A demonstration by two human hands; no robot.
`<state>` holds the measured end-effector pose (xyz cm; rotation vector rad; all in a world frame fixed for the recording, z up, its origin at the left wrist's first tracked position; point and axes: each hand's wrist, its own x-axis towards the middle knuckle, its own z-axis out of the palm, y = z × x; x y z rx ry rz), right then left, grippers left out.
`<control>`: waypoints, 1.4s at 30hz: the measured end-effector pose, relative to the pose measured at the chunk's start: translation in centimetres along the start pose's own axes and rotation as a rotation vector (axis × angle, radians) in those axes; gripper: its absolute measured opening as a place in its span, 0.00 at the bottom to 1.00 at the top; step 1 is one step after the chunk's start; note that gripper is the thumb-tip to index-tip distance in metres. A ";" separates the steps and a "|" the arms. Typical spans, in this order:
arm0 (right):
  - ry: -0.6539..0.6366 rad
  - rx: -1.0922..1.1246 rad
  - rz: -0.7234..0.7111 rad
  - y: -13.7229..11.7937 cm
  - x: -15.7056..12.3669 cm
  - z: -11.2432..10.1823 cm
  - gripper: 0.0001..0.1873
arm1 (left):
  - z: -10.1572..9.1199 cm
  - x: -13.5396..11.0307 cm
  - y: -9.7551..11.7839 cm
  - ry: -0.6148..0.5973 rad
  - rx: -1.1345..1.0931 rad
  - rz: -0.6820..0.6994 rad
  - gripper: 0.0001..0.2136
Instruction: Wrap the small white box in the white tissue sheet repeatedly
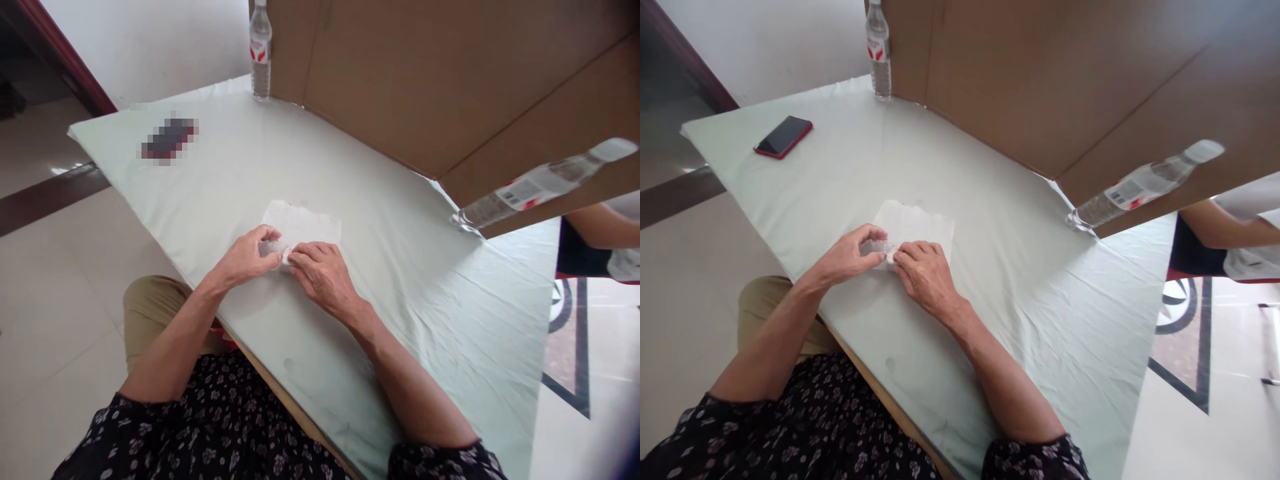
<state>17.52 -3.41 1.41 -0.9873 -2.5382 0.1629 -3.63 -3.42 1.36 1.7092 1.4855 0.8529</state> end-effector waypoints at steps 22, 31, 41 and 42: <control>0.089 -0.349 0.001 -1.1 0.4 2.3 0.09 | -1.3 -1.6 0.3 0.108 0.428 -0.467 0.32; 0.055 -0.337 0.023 -1.3 0.4 2.4 0.09 | 0.1 -0.6 -0.4 0.125 0.044 -0.495 0.33; 0.068 -0.300 0.027 -1.1 0.3 2.6 0.11 | 0.7 0.6 0.3 0.075 0.317 -0.340 0.12; 0.064 -0.294 0.031 -1.1 0.3 2.6 0.11 | 0.8 0.7 0.4 0.102 0.354 -0.322 0.12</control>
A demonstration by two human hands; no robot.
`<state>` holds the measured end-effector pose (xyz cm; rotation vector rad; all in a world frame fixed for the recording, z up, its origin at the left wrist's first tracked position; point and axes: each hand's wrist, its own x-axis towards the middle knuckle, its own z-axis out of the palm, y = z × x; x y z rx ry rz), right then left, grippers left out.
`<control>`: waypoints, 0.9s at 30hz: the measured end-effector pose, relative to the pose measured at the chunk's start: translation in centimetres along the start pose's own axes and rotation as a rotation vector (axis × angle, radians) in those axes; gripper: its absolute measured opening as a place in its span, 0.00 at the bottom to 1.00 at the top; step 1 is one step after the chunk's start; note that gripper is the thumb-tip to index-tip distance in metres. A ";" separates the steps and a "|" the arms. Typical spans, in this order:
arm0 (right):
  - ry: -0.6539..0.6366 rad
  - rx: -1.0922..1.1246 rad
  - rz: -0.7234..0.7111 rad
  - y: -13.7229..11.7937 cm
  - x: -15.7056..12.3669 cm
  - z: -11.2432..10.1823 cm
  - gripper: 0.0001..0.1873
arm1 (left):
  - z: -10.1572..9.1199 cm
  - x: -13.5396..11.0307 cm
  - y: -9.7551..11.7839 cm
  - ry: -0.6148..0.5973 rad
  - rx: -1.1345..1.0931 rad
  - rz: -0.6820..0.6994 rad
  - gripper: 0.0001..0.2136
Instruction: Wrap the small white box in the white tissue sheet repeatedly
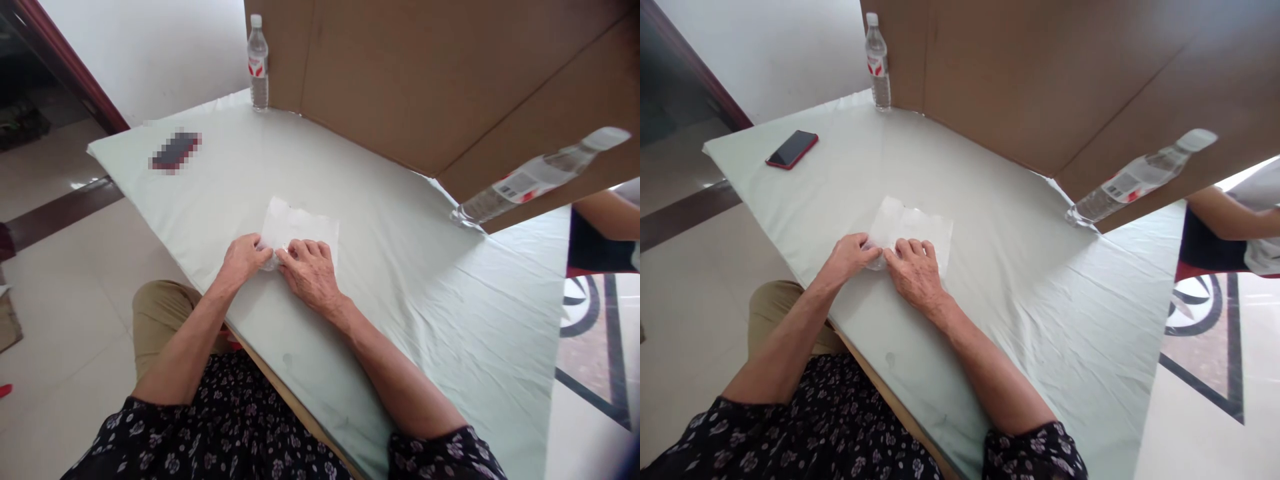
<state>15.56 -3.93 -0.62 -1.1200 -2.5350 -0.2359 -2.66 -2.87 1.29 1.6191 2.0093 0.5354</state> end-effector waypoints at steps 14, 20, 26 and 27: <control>-0.011 0.097 0.038 0.0 0.1 0.1 0.18 | 0.8 -0.6 1.2 -0.104 -0.764 -0.206 0.07; -0.013 0.224 0.056 0.2 0.1 -0.3 0.28 | 0.5 -0.7 2.1 -0.099 -0.755 -0.103 0.07; -0.062 0.405 0.080 1.3 0.0 -1.2 0.33 | -1.5 -1.7 2.1 -0.353 -0.700 0.033 0.15; -0.066 0.428 0.080 1.5 0.0 -1.3 0.33 | -1.8 -1.7 1.9 -0.376 -0.680 0.060 0.16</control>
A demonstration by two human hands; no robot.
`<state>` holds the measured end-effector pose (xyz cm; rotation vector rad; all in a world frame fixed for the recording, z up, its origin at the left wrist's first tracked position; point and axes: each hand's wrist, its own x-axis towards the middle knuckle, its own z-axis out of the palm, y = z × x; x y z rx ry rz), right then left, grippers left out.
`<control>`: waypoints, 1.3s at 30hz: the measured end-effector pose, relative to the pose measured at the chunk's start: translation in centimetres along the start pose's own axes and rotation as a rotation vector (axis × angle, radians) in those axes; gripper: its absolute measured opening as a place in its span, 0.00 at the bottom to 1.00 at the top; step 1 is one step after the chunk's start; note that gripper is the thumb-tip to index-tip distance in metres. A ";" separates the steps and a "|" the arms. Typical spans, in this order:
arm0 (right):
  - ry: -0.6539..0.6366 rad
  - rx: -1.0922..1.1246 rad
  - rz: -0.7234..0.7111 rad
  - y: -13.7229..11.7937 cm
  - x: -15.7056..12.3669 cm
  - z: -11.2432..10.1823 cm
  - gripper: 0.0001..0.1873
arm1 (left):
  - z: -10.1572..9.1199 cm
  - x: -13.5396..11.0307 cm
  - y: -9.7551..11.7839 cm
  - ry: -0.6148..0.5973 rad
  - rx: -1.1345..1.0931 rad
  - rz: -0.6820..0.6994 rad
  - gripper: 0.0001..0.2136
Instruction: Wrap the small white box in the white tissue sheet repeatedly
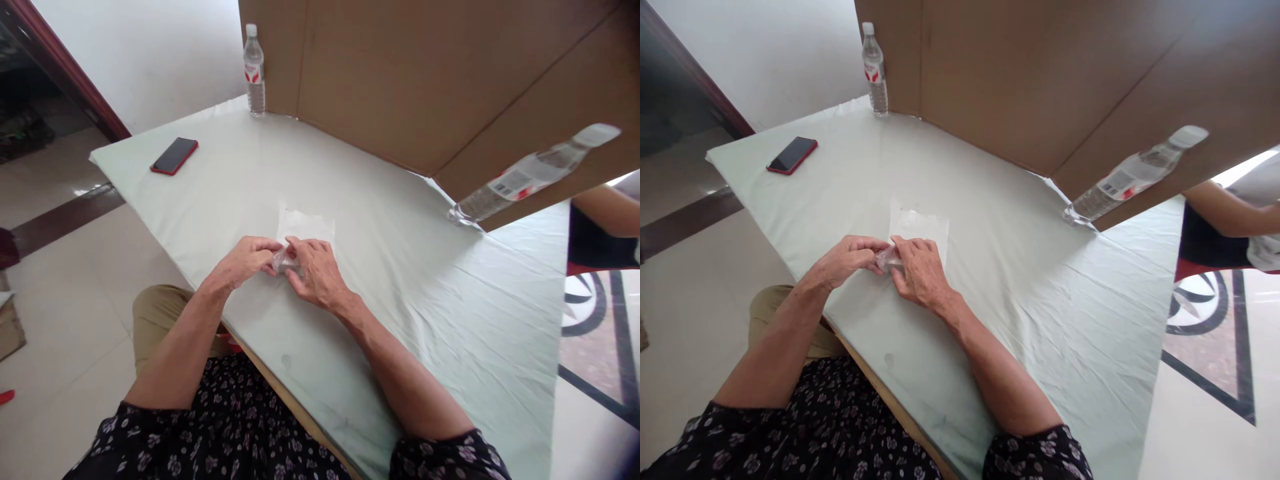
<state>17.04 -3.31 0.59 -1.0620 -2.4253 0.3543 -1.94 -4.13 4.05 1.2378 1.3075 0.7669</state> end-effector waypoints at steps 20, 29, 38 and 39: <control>-0.022 0.185 0.661 3.3 -4.2 -5.3 0.23 | 2.1 -0.2 -2.2 0.192 0.748 0.476 0.09; 0.008 0.495 0.865 3.2 -2.3 -2.4 0.46 | 2.7 -0.5 -2.1 0.193 0.784 0.446 0.10; 0.154 0.240 0.647 2.2 -1.0 -0.7 0.43 | 2.8 -0.2 -1.5 0.167 0.942 0.445 0.09; 0.156 0.181 0.631 1.9 -1.0 -0.7 0.42 | 2.8 -0.2 -1.5 0.162 0.943 0.440 0.09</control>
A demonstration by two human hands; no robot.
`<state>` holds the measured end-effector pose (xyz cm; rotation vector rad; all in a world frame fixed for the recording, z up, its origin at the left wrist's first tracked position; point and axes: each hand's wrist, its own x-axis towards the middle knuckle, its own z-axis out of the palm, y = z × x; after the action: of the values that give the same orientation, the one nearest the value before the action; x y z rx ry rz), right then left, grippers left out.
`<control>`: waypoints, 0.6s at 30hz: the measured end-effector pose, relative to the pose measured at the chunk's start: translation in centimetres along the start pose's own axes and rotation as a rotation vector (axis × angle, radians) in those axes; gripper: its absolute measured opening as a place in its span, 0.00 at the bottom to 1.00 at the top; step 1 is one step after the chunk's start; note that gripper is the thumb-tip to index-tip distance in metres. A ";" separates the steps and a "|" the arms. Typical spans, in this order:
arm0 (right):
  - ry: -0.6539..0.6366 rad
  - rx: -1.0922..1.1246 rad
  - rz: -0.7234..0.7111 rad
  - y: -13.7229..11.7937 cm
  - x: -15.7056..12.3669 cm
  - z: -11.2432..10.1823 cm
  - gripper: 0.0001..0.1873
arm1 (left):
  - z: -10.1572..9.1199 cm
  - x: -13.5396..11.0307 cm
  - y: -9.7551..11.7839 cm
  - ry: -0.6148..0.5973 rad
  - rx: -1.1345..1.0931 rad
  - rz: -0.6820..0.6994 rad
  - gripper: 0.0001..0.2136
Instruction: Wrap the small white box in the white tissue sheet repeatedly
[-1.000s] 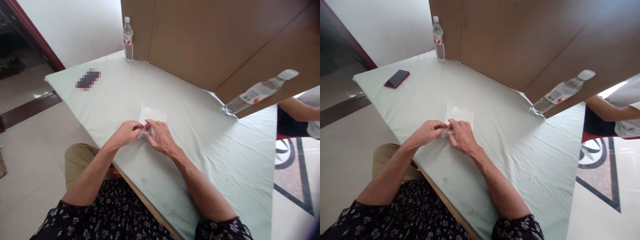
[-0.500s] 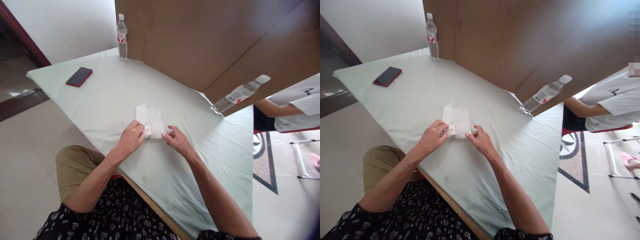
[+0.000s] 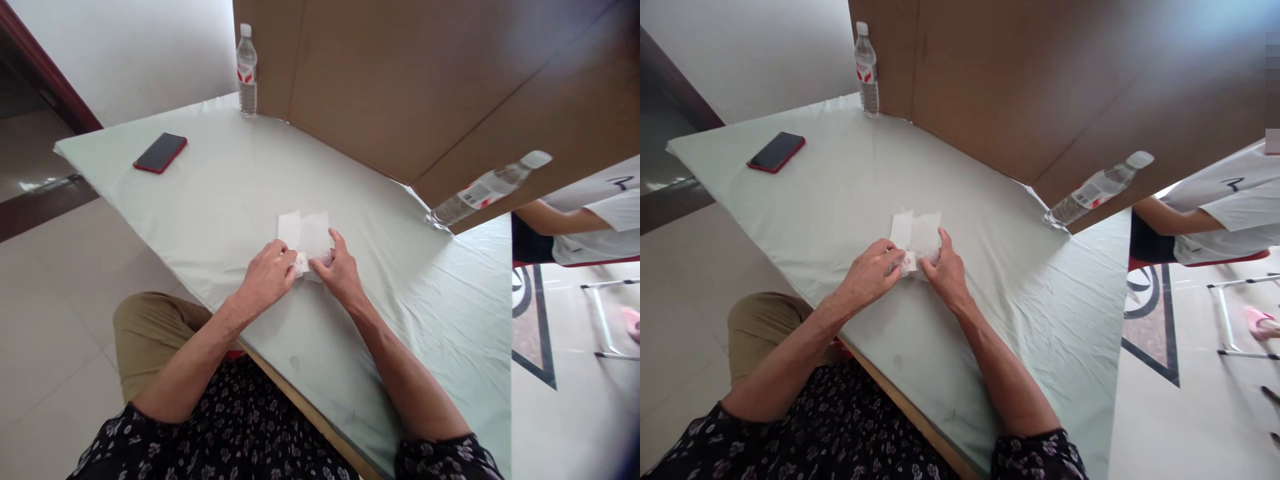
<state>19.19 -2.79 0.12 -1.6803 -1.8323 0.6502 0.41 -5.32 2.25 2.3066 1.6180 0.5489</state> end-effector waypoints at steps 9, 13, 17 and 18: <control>-0.019 0.313 0.086 -1.3 -0.2 -0.2 0.44 | -0.2 0.3 0.4 -0.056 0.006 -0.006 0.12; -0.081 0.525 0.167 -2.0 0.1 0.1 0.48 | -0.4 0.5 0.6 -0.088 0.014 -0.018 0.12; -0.071 0.517 0.129 -2.8 0.0 0.6 0.50 | -0.5 0.8 0.7 -0.104 -0.015 -0.027 0.12; -0.068 0.494 0.110 -2.8 -0.1 0.7 0.50 | -0.4 0.8 0.6 -0.099 -0.034 -0.031 0.12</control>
<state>16.64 -3.15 1.52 -1.4415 -1.4695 1.1143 0.97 -4.75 3.00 2.2429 1.5838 0.4438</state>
